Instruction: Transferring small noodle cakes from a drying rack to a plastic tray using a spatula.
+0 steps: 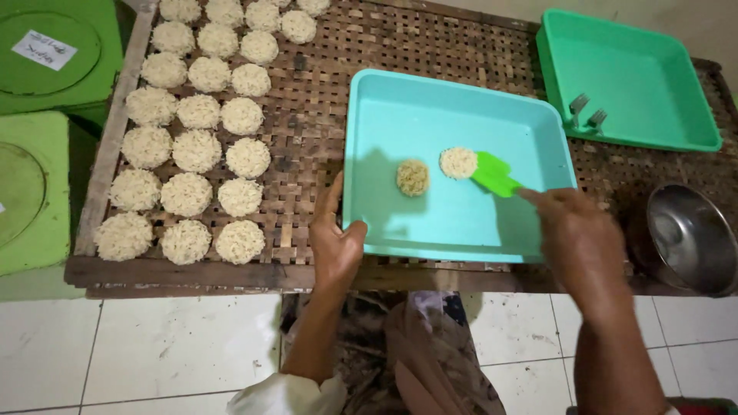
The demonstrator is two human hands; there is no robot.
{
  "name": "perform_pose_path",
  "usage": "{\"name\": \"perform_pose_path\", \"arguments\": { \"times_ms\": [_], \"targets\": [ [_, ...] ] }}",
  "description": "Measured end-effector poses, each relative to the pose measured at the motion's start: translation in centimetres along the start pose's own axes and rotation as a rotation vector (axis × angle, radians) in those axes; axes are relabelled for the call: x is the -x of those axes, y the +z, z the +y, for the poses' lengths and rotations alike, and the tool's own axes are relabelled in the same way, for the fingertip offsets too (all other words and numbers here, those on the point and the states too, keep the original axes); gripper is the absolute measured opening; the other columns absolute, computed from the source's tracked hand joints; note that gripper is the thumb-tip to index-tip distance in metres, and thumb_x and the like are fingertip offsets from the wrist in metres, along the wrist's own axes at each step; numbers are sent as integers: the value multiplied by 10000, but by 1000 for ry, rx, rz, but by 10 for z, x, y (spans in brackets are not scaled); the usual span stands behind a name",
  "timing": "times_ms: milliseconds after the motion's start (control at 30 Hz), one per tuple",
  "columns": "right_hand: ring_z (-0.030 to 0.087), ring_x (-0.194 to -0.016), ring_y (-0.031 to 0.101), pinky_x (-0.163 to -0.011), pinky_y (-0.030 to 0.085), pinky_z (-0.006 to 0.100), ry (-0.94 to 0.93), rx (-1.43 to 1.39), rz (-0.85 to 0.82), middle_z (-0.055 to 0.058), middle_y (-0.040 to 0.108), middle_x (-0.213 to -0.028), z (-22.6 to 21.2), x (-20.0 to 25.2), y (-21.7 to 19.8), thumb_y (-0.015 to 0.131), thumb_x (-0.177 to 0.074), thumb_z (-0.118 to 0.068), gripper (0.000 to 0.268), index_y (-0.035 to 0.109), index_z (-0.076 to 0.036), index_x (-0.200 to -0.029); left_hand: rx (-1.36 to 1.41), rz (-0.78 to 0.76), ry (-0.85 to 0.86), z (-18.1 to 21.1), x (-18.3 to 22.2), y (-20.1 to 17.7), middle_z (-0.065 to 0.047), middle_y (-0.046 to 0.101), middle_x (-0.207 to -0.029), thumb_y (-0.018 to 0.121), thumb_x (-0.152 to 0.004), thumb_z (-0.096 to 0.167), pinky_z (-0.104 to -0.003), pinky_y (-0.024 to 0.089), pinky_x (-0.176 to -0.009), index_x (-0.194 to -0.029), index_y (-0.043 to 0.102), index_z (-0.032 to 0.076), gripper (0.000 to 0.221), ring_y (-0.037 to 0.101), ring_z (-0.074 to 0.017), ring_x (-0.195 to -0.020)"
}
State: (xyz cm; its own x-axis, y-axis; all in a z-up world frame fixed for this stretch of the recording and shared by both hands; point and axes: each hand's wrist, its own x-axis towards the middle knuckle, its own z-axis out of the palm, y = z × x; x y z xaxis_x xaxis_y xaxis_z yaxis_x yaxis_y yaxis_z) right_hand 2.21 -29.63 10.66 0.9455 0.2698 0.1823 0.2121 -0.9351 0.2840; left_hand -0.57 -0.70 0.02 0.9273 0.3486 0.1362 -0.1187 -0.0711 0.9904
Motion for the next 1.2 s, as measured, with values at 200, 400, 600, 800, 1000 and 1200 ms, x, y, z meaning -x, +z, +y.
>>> {"name": "perform_pose_path", "arguments": {
  "times_ms": [200, 400, 600, 800, 1000, 1200],
  "targets": [
    [182, -563, 685, -397, 540, 325, 70, 119, 90, 71, 769, -1268, 23, 8, -14, 697, -991, -158, 389, 759, -329, -1335, -32, -13, -49, -1, -3, 2, -202, 638, -1240, 528, -672, -110, -335, 644, -659, -1495, 431, 29, 840, 696, -312, -941],
    [252, -647, 674, -580, 554, 373, -205, 46, 116, 17, 730, -1056, -8, -12, -28, 676, -831, -20, 485, 767, -242, -1252, 7, -11, -20, 4, -1, 1, -222, 590, -1341, 496, -664, -103, -452, 550, -986, -1479, 442, -9, 822, 620, -371, -1194],
    [271, -680, 669, -587, 536, 393, -243, 15, 118, 30, 723, -997, -12, -36, -51, 660, -827, -15, 537, 780, -268, -1285, 9, 18, 24, -2, 0, 2, -245, 636, -1304, 532, -683, -110, -283, 576, -604, -1463, 453, -34, 788, 699, -301, -911],
    [219, -495, 667, -344, 529, 329, -232, 161, 41, 93, 759, -1107, -17, -95, -41, 569, -982, -112, 492, 694, -306, -1416, -28, 10, 18, -11, 1, 3, -236, 568, -1402, 574, -739, -88, -401, 667, -832, -1489, 418, 44, 777, 645, -371, -1191],
    [327, -687, 741, -525, 580, 436, -350, 41, -62, 123, 779, -1063, -35, -155, -26, 610, -802, 38, 590, 752, -236, -1304, 10, 3, 79, -2, 3, 1, -219, 592, -1325, 562, -738, -109, -306, 561, -644, -1493, 407, 14, 780, 666, -300, -981],
    [79, -665, 762, -534, 537, 227, -293, 652, -468, -133, 829, -933, -31, -151, -88, 725, -890, -161, 573, 621, -542, -1306, 99, -7, 71, -3, 3, 1, -227, 574, -1319, 529, -767, -42, -435, 649, -899, -1470, 405, -42, 713, 633, -357, -1149]
  ]
}}
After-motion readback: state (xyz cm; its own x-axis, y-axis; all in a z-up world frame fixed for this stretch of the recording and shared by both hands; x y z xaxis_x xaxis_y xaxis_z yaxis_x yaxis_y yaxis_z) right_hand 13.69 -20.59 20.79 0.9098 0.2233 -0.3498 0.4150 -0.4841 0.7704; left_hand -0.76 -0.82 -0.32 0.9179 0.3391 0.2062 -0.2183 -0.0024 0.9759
